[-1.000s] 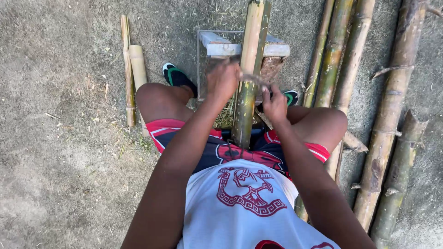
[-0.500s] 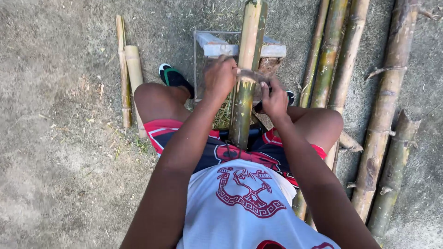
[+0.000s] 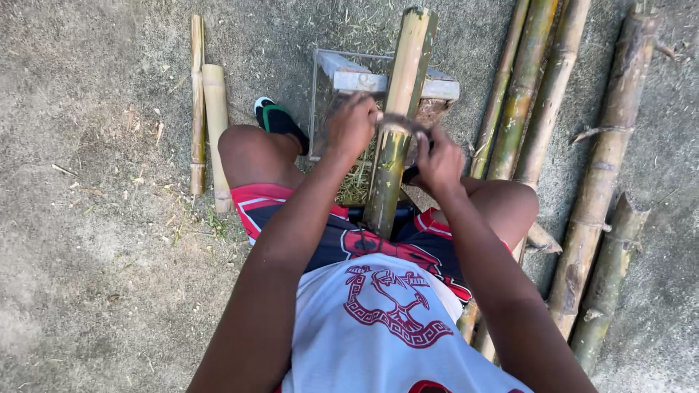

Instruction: Splitting and shaving a piece of bamboo using a curved blade while sitting on a stool.

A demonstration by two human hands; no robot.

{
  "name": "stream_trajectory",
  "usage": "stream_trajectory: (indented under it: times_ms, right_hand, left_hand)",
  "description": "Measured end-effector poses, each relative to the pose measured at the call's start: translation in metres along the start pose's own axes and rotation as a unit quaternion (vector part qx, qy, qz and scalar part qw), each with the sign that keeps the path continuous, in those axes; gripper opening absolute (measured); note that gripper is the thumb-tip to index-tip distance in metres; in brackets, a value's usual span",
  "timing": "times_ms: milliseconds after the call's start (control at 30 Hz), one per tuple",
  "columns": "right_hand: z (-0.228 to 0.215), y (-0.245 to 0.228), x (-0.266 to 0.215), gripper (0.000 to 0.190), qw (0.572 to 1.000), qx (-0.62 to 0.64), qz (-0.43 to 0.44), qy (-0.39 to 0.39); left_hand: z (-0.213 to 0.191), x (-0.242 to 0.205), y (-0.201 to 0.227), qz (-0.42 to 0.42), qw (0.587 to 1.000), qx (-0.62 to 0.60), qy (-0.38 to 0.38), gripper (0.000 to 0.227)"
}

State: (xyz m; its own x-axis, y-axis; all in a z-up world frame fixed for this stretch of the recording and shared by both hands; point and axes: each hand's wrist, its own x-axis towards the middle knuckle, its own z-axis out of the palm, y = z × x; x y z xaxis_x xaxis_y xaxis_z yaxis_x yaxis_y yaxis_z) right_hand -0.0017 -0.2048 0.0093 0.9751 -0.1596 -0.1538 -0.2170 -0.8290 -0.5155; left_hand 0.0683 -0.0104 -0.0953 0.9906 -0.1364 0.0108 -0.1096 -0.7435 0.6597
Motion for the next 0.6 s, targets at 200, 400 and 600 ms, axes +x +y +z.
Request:
stream_trajectory:
  times_ms: [200,400,600]
  right_hand:
    - [0.018,0.023,-0.059,0.032,0.998,-0.043,-0.026,0.028]
    - [0.004,0.008,-0.054,0.029,0.999,0.012,-0.040,-0.020]
    - [-0.008,-0.010,0.008,0.030,0.999,-0.003,-0.048,-0.010]
  left_hand:
    - [-0.051,-0.058,0.031,-0.016,0.999,-0.015,-0.031,0.008]
    - [-0.064,-0.070,0.029,-0.032,0.996,-0.081,-0.027,0.010]
    - [-0.058,-0.004,0.028,-0.028,0.993,-0.111,0.024,0.014]
